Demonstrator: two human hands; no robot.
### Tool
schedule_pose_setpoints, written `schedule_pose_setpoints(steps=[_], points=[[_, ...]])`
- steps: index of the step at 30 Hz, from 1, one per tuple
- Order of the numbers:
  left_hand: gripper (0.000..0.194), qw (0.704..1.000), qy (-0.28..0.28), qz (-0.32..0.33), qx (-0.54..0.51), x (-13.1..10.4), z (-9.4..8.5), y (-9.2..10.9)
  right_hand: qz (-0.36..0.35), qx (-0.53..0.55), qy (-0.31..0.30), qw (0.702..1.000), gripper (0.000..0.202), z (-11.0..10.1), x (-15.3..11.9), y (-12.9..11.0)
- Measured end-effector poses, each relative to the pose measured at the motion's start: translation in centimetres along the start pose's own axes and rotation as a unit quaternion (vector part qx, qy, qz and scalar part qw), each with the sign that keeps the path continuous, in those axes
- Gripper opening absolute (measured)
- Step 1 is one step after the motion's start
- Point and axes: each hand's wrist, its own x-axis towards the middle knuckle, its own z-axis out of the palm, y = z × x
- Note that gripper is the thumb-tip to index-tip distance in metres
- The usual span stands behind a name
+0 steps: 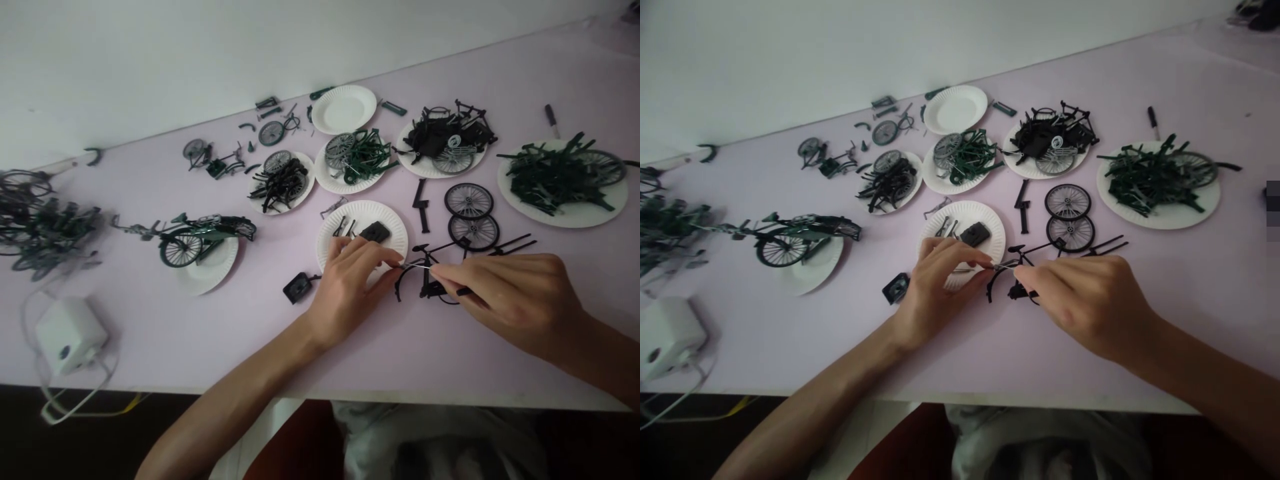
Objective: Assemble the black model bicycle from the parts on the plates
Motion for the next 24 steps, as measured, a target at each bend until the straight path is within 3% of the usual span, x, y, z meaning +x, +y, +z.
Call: schedule_pose_setpoints(steps=[5, 24], points=[[0.011, 1.0, 0.007, 0.001, -0.001, 0.0, -0.1, 0.1, -0.077, -0.048, 0.001, 0.996, 0.025, -0.4, 0.1, -0.3], [0.012, 1.0, -0.009, 0.007, -0.012, 0.0, -0.1, 0.3, -0.108, -0.133, -0.002, 0.985, 0.013, -0.8, 0.3, -1.4]])
